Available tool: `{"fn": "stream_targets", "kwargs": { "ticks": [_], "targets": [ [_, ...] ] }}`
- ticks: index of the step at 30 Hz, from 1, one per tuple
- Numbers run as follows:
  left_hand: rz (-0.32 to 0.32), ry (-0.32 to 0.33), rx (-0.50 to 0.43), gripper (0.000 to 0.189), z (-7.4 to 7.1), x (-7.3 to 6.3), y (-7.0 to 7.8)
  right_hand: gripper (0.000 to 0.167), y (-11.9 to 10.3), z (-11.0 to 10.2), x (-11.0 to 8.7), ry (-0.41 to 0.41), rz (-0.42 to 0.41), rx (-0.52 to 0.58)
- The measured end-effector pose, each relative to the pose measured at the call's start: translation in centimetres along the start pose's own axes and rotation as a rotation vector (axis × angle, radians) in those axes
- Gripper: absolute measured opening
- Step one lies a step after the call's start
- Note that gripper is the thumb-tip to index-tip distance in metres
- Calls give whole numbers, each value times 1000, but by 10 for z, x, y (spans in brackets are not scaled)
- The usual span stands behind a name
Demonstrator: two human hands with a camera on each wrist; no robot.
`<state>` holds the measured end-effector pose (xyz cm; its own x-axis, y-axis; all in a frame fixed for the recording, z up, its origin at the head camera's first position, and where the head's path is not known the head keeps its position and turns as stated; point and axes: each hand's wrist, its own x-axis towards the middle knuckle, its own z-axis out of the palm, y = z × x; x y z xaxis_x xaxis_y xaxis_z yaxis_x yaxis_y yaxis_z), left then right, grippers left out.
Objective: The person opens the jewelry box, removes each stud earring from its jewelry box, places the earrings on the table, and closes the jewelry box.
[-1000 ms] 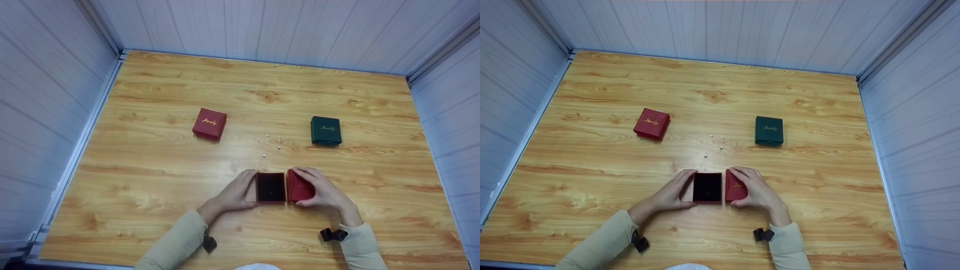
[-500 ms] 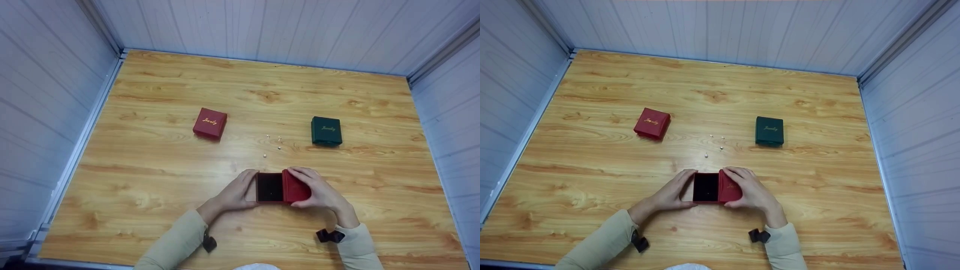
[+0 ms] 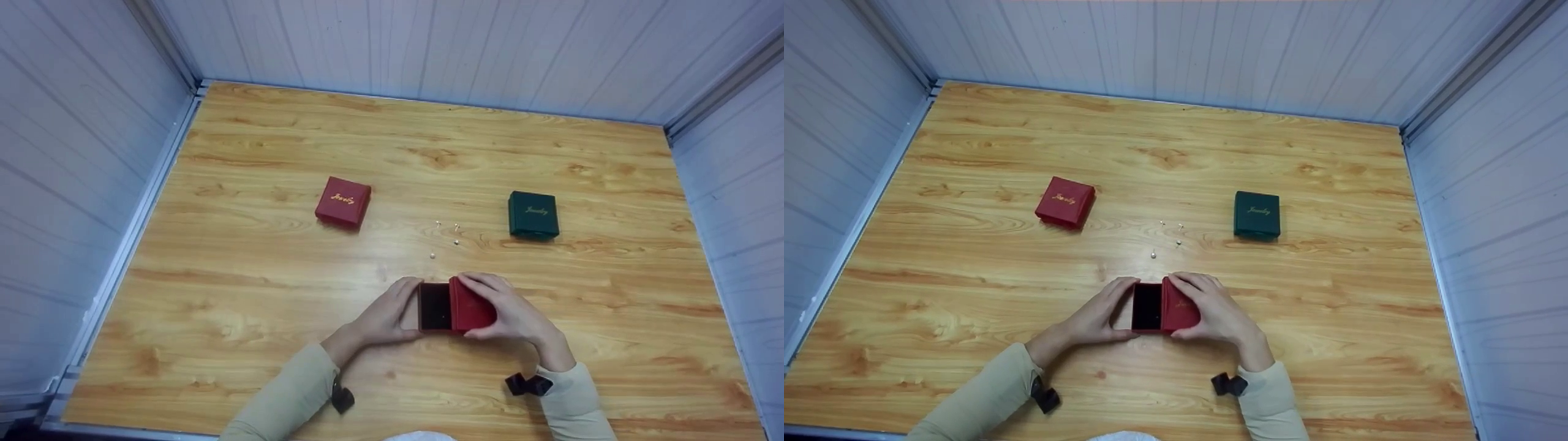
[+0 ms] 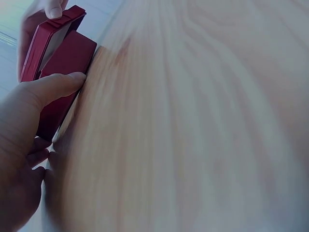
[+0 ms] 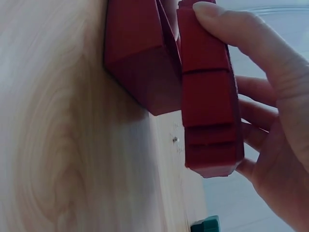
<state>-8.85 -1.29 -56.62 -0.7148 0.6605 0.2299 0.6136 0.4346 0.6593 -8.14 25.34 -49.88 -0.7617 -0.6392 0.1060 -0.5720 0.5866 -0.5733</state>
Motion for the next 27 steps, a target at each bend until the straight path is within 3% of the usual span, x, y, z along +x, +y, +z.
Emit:
{"fn": "stream_targets", "kwargs": {
  "ticks": [27],
  "targets": [
    [-3, 0, -14, 88, -1, 1, 1, 86, -15, 15, 23, -23, -39, 22]
  ]
}}
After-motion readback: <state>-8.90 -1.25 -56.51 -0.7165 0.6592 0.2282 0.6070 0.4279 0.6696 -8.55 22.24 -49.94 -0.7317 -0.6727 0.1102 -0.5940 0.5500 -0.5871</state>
